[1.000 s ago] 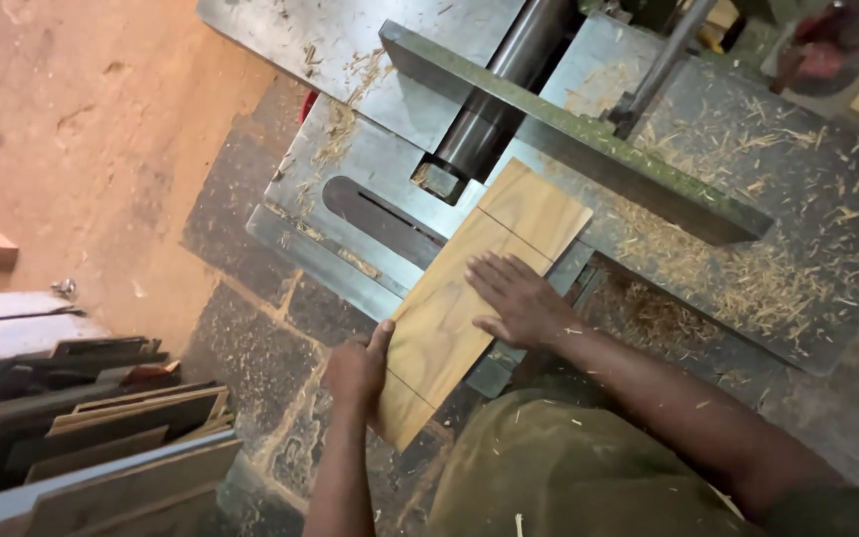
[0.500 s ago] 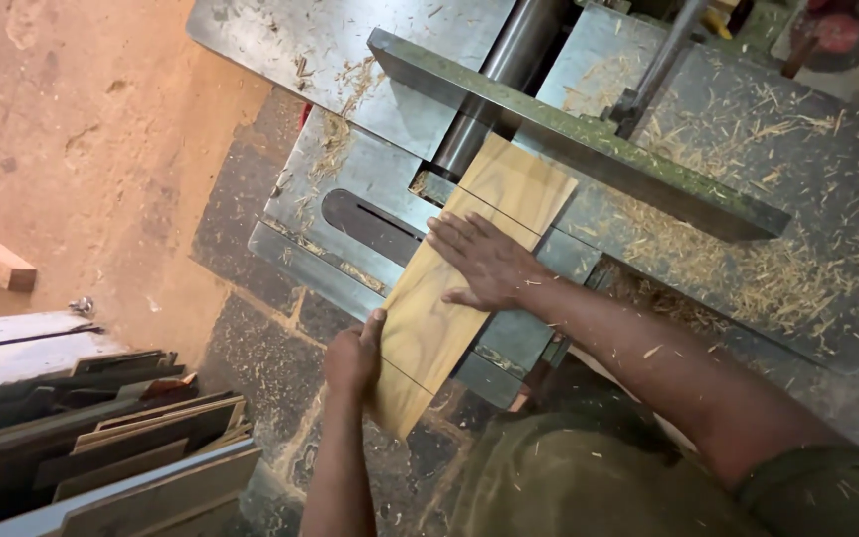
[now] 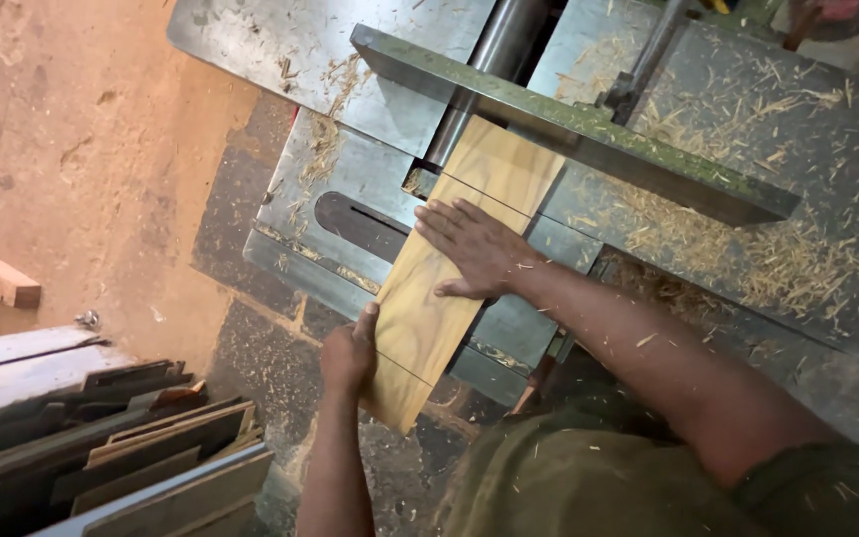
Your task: Smooth wood surfaces and edges using an industrial jointer machine.
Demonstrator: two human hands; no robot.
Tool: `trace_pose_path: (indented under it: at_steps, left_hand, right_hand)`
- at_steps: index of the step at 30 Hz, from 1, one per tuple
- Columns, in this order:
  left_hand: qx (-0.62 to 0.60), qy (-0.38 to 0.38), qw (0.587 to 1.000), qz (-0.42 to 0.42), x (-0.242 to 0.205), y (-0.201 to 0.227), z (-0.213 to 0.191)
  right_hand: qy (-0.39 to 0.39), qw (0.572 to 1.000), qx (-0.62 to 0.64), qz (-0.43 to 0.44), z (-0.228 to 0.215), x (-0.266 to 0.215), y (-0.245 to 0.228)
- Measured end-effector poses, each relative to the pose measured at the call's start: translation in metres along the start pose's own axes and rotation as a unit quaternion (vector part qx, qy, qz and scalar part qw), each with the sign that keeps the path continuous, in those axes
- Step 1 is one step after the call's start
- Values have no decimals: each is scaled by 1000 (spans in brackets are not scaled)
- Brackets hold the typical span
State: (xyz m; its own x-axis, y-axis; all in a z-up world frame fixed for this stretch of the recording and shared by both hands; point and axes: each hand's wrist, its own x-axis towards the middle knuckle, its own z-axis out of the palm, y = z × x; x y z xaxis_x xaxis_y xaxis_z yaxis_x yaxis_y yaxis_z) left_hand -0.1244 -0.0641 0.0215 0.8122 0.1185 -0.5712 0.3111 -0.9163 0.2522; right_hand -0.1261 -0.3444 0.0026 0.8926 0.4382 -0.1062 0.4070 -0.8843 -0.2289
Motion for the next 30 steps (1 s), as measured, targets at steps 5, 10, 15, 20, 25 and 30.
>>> trace_pose_path:
  at_steps: [5, 10, 15, 20, 25, 30]
  left_hand:
    - [-4, 9, 1000, -7, 7, -1, -1]
    - [-5, -2, 1000, -25, 11, 3, -5]
    - [10, -14, 999, -38, 16, -2, -3]
    - [-1, 6, 1000, -21, 23, -7, -2]
    - [-24, 2, 999, -31, 30, -10, -3]
    - [-28, -2, 999, -44, 28, -5, -10]
  right_hand:
    - [14, 1000, 12, 0, 0, 5, 1]
    - [21, 999, 27, 5, 4, 11, 1]
    - [22, 999, 37, 9, 4, 14, 0]
    - [30, 998, 47, 7, 6, 20, 2]
    - [6, 999, 40, 10, 7, 26, 1]
    - [9, 1000, 21, 10, 7, 33, 0]
